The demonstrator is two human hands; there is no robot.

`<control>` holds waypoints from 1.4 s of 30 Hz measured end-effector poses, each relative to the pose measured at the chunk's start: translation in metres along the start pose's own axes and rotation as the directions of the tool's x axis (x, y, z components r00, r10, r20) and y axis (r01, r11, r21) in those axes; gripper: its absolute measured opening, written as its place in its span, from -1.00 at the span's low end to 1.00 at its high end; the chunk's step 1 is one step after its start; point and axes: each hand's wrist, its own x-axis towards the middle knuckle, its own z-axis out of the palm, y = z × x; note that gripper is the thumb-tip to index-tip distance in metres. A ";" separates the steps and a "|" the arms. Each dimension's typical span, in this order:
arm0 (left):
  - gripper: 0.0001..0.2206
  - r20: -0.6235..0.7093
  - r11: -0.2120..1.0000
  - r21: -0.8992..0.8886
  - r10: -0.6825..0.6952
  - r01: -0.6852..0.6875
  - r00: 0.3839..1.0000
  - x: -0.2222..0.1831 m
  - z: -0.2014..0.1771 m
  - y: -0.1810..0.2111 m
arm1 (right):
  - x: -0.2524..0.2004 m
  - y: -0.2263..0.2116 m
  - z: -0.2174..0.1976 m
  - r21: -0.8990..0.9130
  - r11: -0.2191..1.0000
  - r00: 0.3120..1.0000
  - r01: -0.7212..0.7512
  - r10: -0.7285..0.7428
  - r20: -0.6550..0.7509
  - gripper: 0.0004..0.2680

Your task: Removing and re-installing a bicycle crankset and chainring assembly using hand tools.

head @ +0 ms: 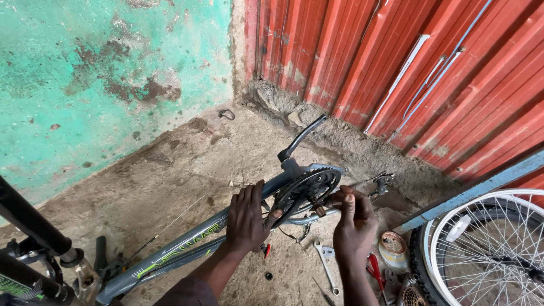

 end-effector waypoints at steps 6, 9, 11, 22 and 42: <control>-0.21 0.030 0.994 0.107 -0.016 0.012 0.999 -0.002 0.010 0.000 | -0.004 0.058 -0.007 -0.308 0.949 0.976 0.073 -0.005 0.218 -0.39; -0.17 0.077 0.988 0.151 -0.054 0.042 0.996 -0.002 0.015 -0.003 | -0.034 0.059 0.014 -0.362 0.902 0.904 -0.237 0.341 0.257 -0.17; -0.20 0.065 0.993 0.116 -0.043 0.035 0.997 0.002 0.006 0.003 | -0.042 0.061 0.034 -0.196 0.951 0.944 -0.241 0.276 0.178 -0.35; -0.21 0.069 0.997 0.033 -0.074 0.072 0.995 -0.004 0.010 0.000 | -0.048 0.048 0.069 0.161 0.882 0.896 -0.443 0.429 0.118 -0.59; -0.13 0.100 0.972 0.195 0.116 -0.134 0.988 -0.015 -0.012 0.014 | -0.061 0.045 0.066 0.127 0.825 0.830 -0.551 0.557 -0.015 -0.35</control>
